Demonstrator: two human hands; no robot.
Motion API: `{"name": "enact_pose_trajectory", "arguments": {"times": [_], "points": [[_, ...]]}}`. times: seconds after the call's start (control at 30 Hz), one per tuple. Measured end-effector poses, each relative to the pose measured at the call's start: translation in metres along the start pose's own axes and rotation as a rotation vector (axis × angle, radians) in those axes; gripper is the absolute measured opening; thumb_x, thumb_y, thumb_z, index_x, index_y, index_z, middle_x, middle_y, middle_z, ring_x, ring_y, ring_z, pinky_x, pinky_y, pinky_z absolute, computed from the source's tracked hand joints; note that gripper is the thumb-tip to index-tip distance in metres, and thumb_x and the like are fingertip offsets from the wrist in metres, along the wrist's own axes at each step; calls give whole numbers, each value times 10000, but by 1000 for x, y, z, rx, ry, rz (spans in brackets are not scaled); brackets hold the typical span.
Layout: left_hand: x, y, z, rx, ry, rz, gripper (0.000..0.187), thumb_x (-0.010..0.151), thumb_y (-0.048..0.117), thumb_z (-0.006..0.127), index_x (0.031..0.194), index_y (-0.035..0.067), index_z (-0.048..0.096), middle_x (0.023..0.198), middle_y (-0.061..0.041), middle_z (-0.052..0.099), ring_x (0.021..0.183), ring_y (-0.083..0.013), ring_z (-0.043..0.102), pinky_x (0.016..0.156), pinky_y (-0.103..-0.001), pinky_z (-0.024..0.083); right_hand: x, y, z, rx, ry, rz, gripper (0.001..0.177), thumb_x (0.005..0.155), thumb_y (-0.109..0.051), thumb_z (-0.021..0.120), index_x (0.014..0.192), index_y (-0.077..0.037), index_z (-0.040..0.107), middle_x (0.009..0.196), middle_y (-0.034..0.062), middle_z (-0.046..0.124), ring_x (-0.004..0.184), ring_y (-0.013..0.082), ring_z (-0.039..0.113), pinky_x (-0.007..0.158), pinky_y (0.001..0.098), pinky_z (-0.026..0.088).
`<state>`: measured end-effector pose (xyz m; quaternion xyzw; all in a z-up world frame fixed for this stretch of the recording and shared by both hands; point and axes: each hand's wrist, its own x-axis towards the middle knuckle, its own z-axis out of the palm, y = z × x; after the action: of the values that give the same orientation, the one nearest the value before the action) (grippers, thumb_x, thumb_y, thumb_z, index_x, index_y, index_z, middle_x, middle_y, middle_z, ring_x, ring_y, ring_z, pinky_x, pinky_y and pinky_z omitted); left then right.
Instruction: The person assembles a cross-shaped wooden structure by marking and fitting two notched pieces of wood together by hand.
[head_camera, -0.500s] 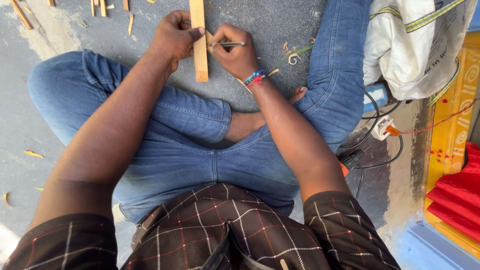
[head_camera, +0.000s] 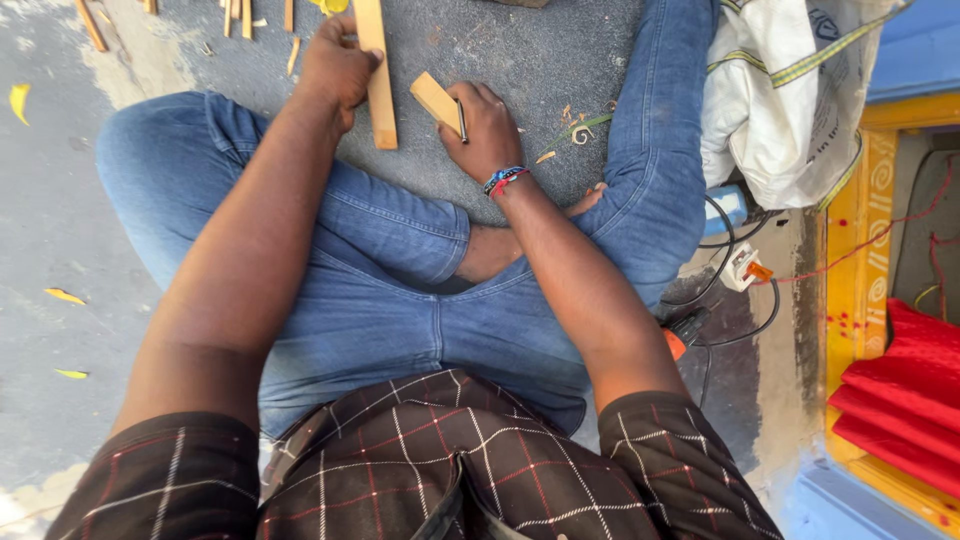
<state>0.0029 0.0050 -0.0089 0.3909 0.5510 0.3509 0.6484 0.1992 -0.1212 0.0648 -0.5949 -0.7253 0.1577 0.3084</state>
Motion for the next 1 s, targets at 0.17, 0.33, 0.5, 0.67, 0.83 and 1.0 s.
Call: {"name": "enact_pose_trajectory", "arguments": {"times": [0.17,0.33,0.5,0.67,0.83,1.0], "points": [[-11,0,8,111,-54,0,377,905,-6,692,1257,83,590,1012,-55,643,884,-175,649,752,-316,563,2,-15,-13,47,259,-44,350,826,-84,794,1098,-66,576,1023,177,647,971,403,662,827,473,540],[-39,15,29,154,-256,274,427,814,-54,722,1190,61,558,1141,-64,645,1016,-168,658,897,-316,560,13,-30,-39,163,429,58,387,833,-133,875,1073,-54,583,902,135,700,846,301,741,728,379,577],[-69,27,46,62,-468,443,421,915,35,731,1285,70,532,1187,-62,634,1052,-158,650,923,-337,564,10,-28,-42,370,435,130,419,837,-159,891,1098,-41,585,922,98,751,877,151,767,734,296,601],[-80,29,47,125,-489,409,409,941,118,742,1285,66,527,1172,-70,663,1059,-177,679,891,-352,603,10,-3,-17,699,426,162,351,914,-123,833,1126,-26,570,999,85,719,891,146,703,754,282,589],[-75,24,43,210,-458,381,514,898,188,752,1343,84,517,1252,-82,660,1093,-207,677,884,-369,603,16,16,9,824,458,206,314,932,-49,803,1143,-14,573,1028,88,693,900,128,670,785,276,586],[-67,10,51,392,-371,505,533,840,255,834,1266,63,577,1188,-115,725,1095,-219,708,931,-373,579,5,25,6,1038,391,284,311,920,-31,793,1141,-29,574,1048,93,723,895,120,697,779,270,583]]}}
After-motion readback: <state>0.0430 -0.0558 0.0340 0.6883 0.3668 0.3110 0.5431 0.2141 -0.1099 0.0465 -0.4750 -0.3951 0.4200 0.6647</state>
